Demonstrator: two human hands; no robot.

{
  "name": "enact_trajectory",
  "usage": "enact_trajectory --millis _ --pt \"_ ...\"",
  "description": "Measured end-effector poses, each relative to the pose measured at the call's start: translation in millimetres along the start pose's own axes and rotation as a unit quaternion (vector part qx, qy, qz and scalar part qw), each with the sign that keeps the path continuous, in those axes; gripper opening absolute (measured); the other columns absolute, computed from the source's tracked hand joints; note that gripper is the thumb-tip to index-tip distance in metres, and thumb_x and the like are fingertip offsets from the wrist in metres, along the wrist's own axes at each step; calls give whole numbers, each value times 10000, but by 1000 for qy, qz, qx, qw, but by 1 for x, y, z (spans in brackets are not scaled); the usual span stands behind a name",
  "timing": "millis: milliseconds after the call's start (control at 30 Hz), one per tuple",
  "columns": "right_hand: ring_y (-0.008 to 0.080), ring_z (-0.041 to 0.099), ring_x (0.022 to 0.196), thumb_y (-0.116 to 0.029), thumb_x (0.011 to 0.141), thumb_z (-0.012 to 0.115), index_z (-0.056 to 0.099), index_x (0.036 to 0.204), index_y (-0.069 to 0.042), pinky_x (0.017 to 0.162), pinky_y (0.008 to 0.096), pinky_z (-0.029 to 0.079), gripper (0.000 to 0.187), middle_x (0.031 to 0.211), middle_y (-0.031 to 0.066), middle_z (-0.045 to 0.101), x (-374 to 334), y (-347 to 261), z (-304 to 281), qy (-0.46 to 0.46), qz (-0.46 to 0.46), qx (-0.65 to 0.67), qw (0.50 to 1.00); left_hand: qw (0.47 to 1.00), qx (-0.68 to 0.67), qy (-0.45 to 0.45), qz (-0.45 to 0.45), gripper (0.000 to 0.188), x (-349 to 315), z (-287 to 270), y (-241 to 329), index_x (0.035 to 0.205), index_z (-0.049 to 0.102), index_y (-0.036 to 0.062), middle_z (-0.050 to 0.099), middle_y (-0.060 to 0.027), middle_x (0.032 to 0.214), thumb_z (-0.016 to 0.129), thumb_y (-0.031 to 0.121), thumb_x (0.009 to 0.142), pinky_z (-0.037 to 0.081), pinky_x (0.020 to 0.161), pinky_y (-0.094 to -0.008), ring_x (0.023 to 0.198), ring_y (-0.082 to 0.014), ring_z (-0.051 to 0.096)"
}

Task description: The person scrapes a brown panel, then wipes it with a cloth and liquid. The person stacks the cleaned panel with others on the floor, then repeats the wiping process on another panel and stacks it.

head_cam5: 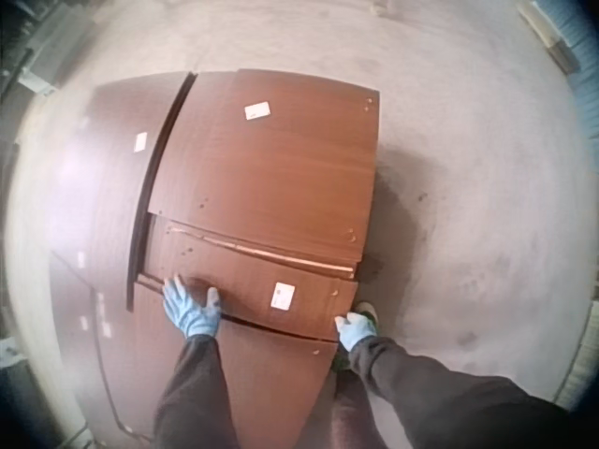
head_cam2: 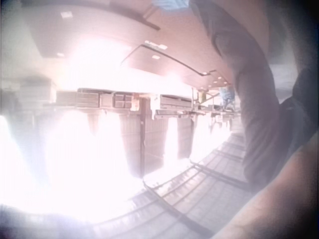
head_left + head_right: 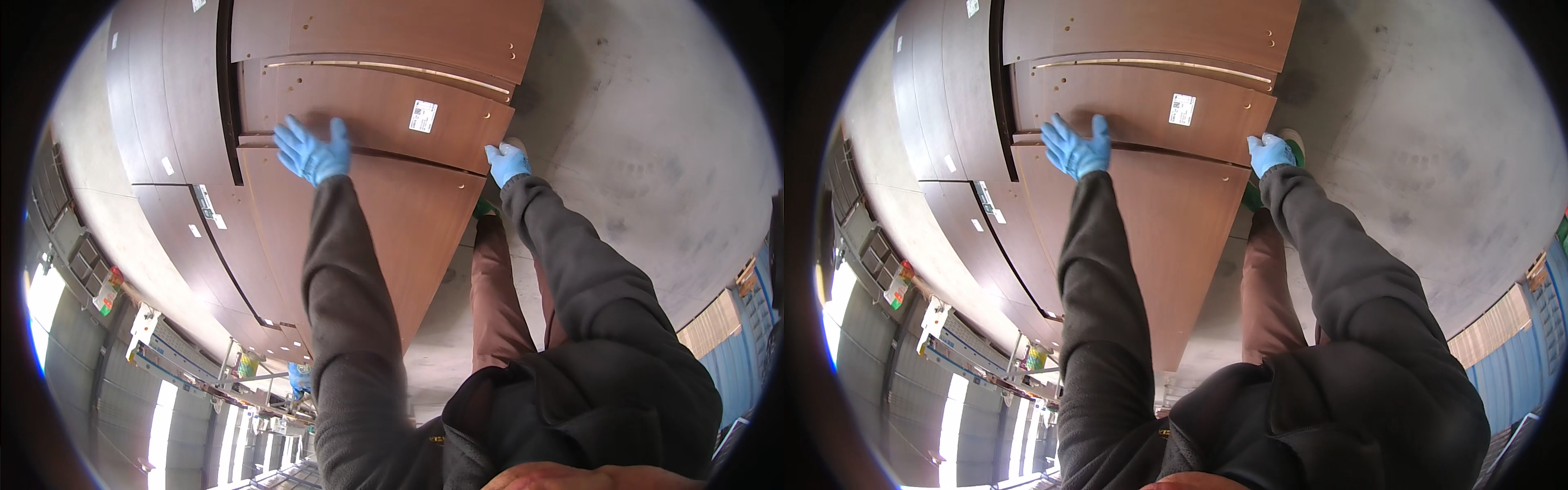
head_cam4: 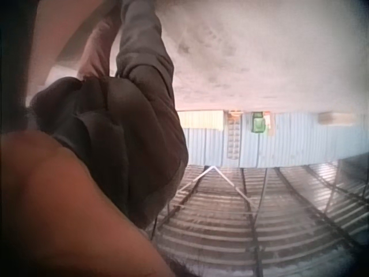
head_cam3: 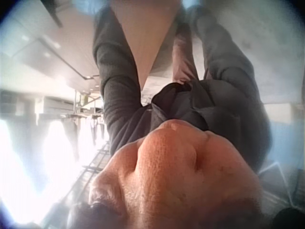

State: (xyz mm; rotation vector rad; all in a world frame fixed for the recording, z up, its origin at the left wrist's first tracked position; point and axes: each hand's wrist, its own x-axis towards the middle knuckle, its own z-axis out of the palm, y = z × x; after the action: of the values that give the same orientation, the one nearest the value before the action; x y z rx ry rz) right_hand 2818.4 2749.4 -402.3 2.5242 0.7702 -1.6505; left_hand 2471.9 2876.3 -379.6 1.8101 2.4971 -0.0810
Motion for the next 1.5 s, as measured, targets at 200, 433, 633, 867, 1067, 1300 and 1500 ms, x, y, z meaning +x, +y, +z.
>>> enact_trajectory --millis 200,433,633,867,1067,1300,1500 --pt "396 683 1145 -391 1004 644 705 1218 -3 979 407 520 447 1189 213 739 -10 3 1 46 -57 -48 996 991 -31 -128 -19 1219 52 -2 -28 1652 271 78 318 -134 1700 715 776 758 132 1270 -574 1581 -307 249" --pt "396 681 1154 -378 1017 623 695 1255 -20 975 419 528 436 1211 215 731 -17 3 5 56 -60 -57 995 989 -11 -146 -23 1238 35 -11 -41 1658 253 74 336 -105 1698 724 775 754 137 1268 -571 1595 -338 220" --pt "266 735 1022 -296 1023 659 696 1220 45 897 354 532 396 1105 186 772 -10 26 20 28 -68 5 997 992 -5 -123 -40 1221 28 5 -47 1661 236 78 300 -102 1714 701 778 775 137 1271 -567 1599 -364 196" --pt "383 666 1216 -389 1008 632 665 1358 -28 1016 404 520 504 1285 215 712 -42 55 49 -25 -14 -14 999 998 -22 -59 13 1119 10 23 -50 1665 214 58 223 -207 1724 587 761 878 140 1280 -561 1605 -386 168" --pt "398 659 1203 -397 1008 608 669 1326 -18 1008 428 524 499 1281 237 697 -50 44 40 -37 -26 -32 998 995 -36 -85 23 1107 -2 32 -59 1674 169 31 140 -246 1740 494 778 925 130 1288 -546 1610 -413 133" --pt "397 662 1194 -413 1019 582 661 1334 -18 1013 439 525 511 1265 234 703 -50 38 42 -17 -26 -59 998 995 -21 -90 32 1123 2 34 -58 1679 130 33 108 -236 1747 468 793 924 98 1291 -569 1619 -404 101" --pt "415 645 1218 -411 1029 566 644 1345 -4 1028 437 522 521 1311 251 678 -44 44 29 -87 -57 -83 991 995 10 -97 22 1106 4 34 -57 1678 147 39 126 -232 1746 485 777 927 112 1289 -565 1620 -396 110"
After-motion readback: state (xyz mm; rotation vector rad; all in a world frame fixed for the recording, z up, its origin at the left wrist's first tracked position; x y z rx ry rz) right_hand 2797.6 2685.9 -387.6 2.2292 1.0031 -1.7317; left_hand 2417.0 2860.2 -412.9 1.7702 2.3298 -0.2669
